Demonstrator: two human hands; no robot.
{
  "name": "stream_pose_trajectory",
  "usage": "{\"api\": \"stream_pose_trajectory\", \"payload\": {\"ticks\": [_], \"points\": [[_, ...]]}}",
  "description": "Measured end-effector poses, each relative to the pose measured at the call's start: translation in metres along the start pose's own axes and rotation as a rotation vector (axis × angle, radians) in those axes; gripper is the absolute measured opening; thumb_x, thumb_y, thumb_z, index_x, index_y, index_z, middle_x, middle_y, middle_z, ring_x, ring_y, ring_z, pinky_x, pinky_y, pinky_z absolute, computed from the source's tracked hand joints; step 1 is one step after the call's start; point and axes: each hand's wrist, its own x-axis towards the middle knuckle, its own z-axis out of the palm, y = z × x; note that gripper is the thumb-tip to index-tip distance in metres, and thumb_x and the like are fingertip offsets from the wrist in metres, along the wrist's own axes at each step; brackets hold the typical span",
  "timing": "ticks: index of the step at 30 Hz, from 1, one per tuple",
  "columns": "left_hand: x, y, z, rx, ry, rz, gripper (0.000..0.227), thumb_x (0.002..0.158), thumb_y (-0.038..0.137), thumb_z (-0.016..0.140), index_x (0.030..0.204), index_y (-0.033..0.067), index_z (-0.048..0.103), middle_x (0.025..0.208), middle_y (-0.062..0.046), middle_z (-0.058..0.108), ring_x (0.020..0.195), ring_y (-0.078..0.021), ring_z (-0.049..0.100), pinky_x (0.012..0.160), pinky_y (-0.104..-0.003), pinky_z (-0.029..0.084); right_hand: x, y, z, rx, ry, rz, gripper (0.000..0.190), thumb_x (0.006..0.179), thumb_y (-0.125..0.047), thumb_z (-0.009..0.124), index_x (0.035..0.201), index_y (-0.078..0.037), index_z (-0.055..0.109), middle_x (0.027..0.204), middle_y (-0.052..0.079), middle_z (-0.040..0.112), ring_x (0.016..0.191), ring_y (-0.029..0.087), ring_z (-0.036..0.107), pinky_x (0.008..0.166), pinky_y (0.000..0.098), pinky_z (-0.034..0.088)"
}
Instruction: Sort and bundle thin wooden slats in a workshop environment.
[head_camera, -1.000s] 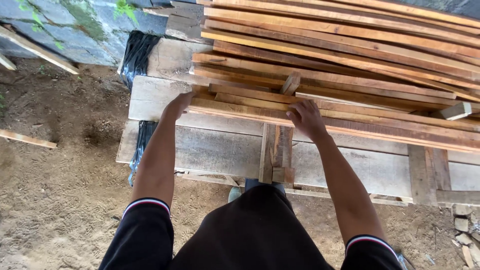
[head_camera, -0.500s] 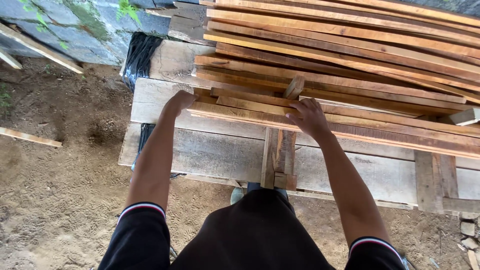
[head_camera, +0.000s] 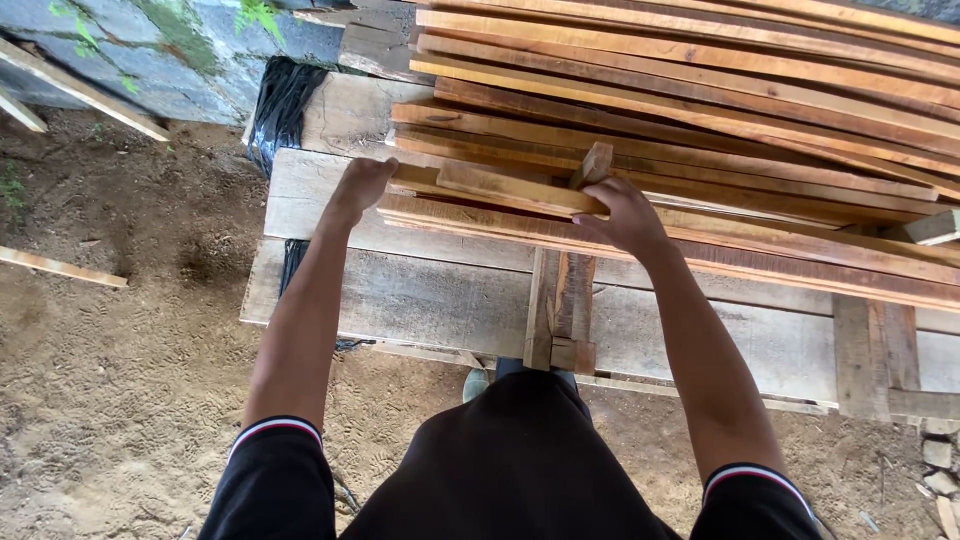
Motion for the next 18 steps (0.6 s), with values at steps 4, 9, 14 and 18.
{"api": "stream_pose_trajectory", "payload": {"ticks": [4,9,14,18], "points": [[0.015,-0.002,-0.002,0.025,-0.007,0.002,0.052,0.092,0.058,0.059,0.093,0.0101,0.080,0.093,-0.015,0.076,0.100,-0.0393,0.072,0.083,-0.050,0.054,0.018,-0.016,-0.017,-0.092,-0.194,0.194,0.061,0.087,-0.050,0.078,0.133,-0.012,0.068,0.129,0.013,0.067,0.124,0.037,0.061,0.102,0.0516,0.050],[0.011,-0.009,-0.001,-0.027,0.002,-0.029,0.046,0.090,0.059,0.061,0.093,0.0168,0.081,0.093,-0.014,0.076,0.103,-0.0381,0.071,0.083,-0.048,0.054,0.029,0.001,-0.004,-0.238,-0.353,0.194,0.059,0.090,-0.052,0.074,0.133,-0.012,0.068,0.131,0.010,0.069,0.125,0.036,0.063,0.102,0.0527,0.052],[0.037,-0.026,0.008,-0.071,0.006,-0.036,0.050,0.094,0.048,0.051,0.101,0.0081,0.080,0.102,-0.018,0.075,0.107,-0.0384,0.069,0.091,-0.052,0.050,0.028,-0.025,-0.024,-0.230,-0.379,0.237,0.062,0.090,-0.055,0.071,0.137,-0.014,0.066,0.134,0.010,0.067,0.128,0.036,0.062,0.105,0.0538,0.050],[0.046,-0.045,0.019,0.417,-0.211,0.016,0.048,0.090,0.039,0.052,0.109,0.0041,0.080,0.115,-0.022,0.076,0.117,-0.0456,0.067,0.097,-0.052,0.054,0.024,-0.017,-0.022,-0.282,-0.406,0.275,0.058,0.090,-0.052,0.071,0.138,-0.019,0.067,0.136,0.006,0.067,0.129,0.033,0.062,0.105,0.0520,0.051]]}}
